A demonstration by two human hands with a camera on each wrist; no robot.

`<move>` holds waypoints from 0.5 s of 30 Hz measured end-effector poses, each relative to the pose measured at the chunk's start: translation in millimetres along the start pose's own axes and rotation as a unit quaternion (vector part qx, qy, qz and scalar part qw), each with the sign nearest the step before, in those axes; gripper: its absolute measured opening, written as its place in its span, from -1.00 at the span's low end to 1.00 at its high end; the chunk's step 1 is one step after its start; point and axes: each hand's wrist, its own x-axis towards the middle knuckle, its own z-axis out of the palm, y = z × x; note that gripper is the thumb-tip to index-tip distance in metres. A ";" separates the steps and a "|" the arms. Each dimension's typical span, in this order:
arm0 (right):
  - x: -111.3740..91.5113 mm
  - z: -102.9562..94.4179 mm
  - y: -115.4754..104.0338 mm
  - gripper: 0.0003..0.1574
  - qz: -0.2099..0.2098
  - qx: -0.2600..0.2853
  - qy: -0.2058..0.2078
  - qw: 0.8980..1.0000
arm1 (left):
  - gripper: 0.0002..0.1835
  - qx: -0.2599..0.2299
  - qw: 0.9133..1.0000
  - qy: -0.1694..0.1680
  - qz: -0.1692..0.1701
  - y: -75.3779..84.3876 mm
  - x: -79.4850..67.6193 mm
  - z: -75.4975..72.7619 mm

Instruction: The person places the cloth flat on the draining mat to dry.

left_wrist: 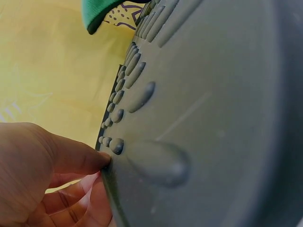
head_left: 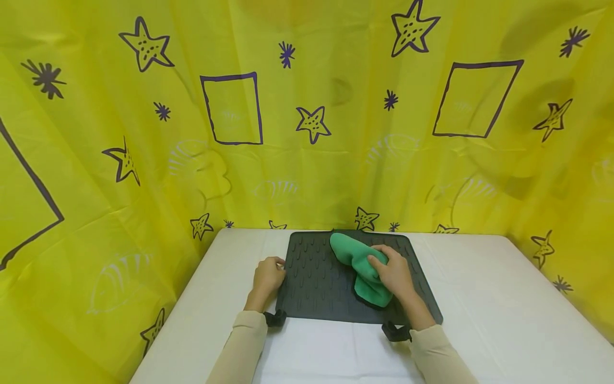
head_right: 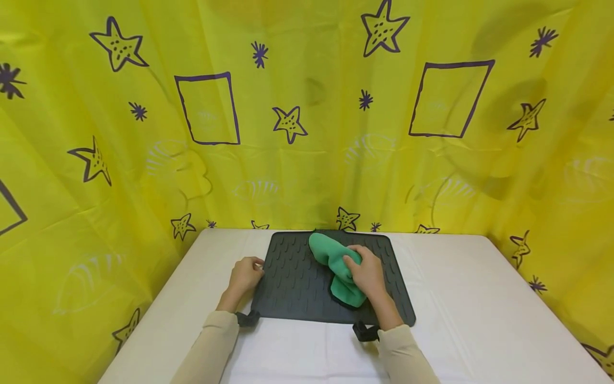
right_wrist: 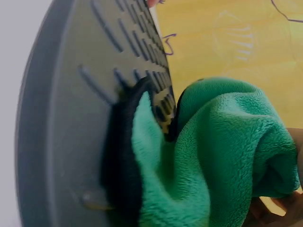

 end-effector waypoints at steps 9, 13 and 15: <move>-2.4 7.7 10.7 -0.53 0.017 -0.044 -0.071 0.996 | -0.71 -0.005 1.000 -0.004 -0.002 1.3 -0.6 -0.3; -2.5 9.9 14.1 -0.51 0.021 -0.053 -0.083 0.995 | -0.70 -0.002 1.000 -0.002 -0.003 1.1 -1.1 -0.3; -2.3 9.8 14.4 -0.50 0.024 -0.053 -0.088 0.994 | -0.70 0.001 1.000 -0.002 -0.001 1.7 -1.6 -0.8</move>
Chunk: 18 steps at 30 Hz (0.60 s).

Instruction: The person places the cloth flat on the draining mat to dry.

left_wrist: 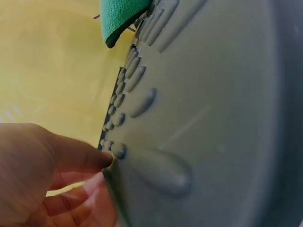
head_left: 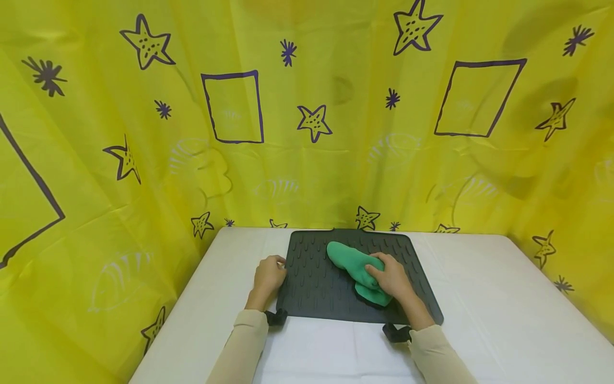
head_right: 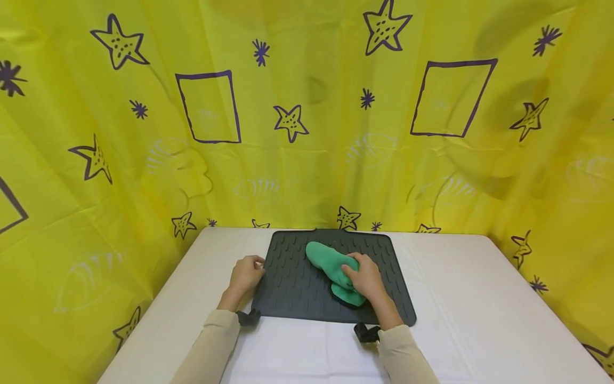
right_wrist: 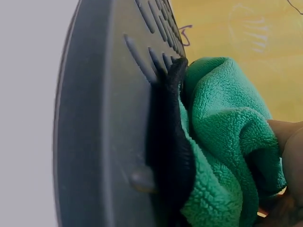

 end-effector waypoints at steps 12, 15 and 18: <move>5.1 -27.6 9.0 -0.29 -0.027 0.096 -0.026 0.995 | -0.90 0.037 0.996 -0.001 0.081 43.2 -16.6 5.5; 5.7 -36.8 14.2 -0.29 -0.017 0.102 -0.017 0.995 | -0.88 0.041 0.992 -0.023 0.116 58.2 -24.6 16.0; 4.6 -43.6 21.3 -0.39 0.016 0.082 -0.020 0.996 | -0.84 0.047 0.986 -0.045 0.151 72.5 -34.4 29.0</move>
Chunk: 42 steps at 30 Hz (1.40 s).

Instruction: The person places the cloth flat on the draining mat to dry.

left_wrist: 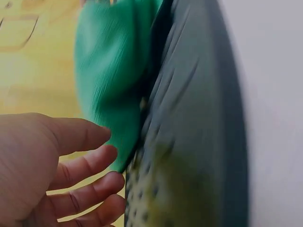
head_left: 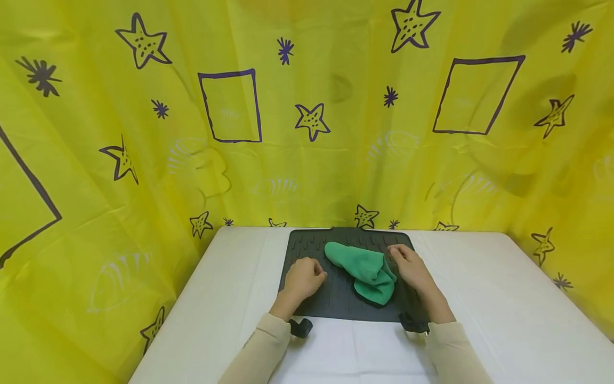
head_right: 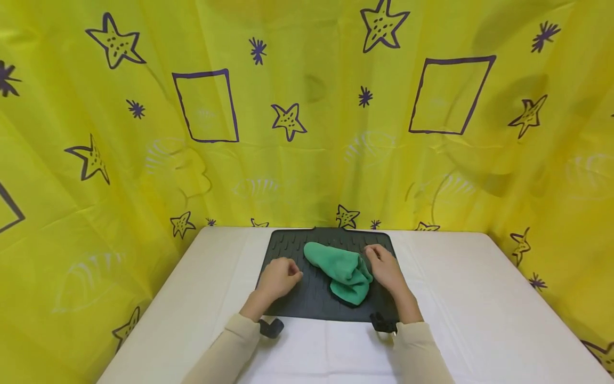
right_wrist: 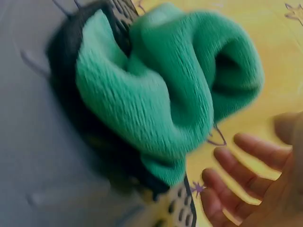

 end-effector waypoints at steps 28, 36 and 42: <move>-5.1 -10.1 22.9 -0.82 0.030 -0.093 -0.072 0.993 | -0.56 0.022 0.999 -0.025 0.035 55.8 -14.2 49.5; -7.1 -33.1 26.7 -0.70 0.065 -0.017 -0.033 0.997 | -0.80 -0.056 0.998 -0.001 -0.027 34.3 1.2 10.4; -11.4 -49.8 30.1 -0.56 0.075 -0.002 -0.003 0.997 | -0.86 -0.088 0.993 0.014 -0.073 12.2 8.0 -14.2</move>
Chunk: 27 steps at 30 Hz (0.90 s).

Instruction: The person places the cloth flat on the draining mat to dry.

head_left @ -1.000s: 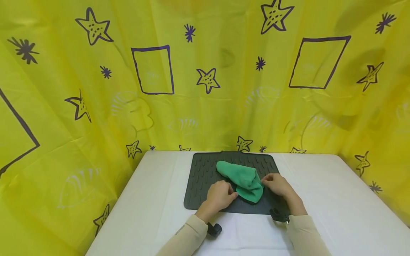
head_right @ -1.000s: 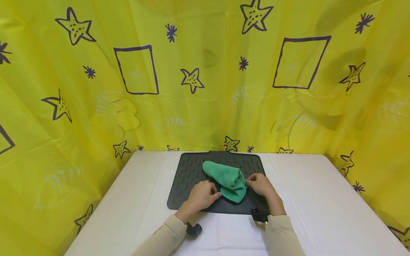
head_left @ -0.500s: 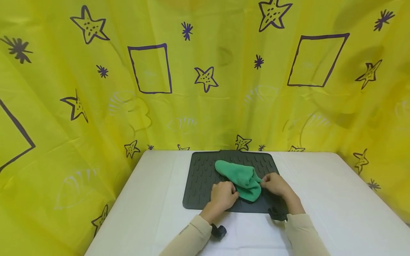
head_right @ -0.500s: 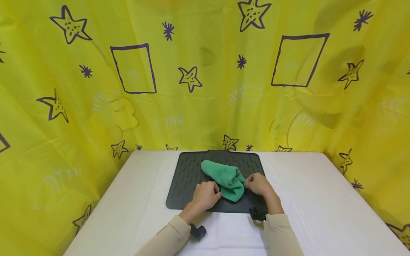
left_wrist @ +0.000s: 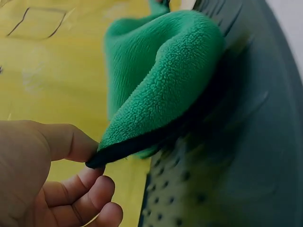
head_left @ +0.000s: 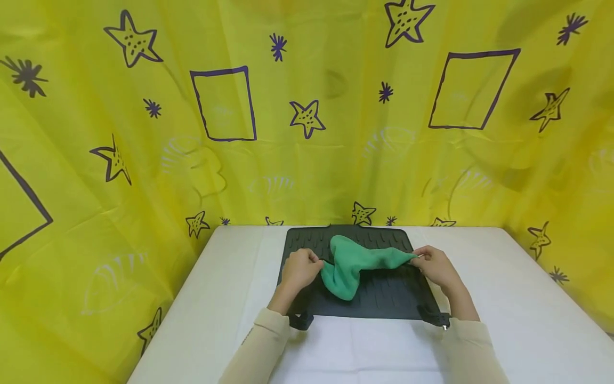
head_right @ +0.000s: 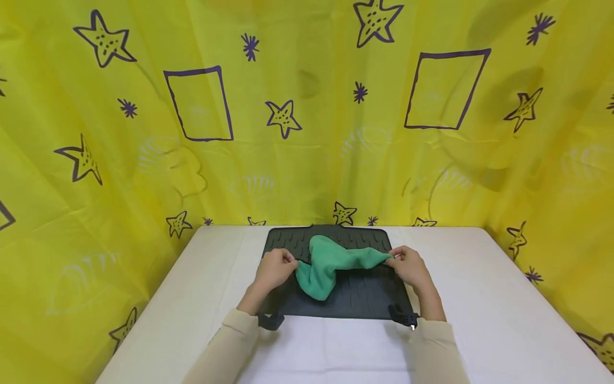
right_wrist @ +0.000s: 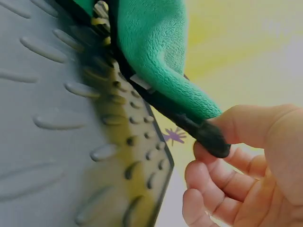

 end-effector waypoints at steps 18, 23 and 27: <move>-6.6 -20.8 14.0 -0.43 0.028 -0.002 -0.009 1.000 | -0.79 -0.038 0.994 0.068 -0.070 -41.0 16.1 -36.0; -5.4 -21.5 13.8 -0.47 0.026 -0.010 -0.036 0.999 | -0.76 -0.052 0.995 0.039 -0.069 -48.9 17.2 -34.0; -3.8 -21.1 13.9 -0.56 0.025 -0.015 -0.052 0.998 | -0.70 -0.045 0.997 -0.039 -0.044 -56.7 16.8 -34.6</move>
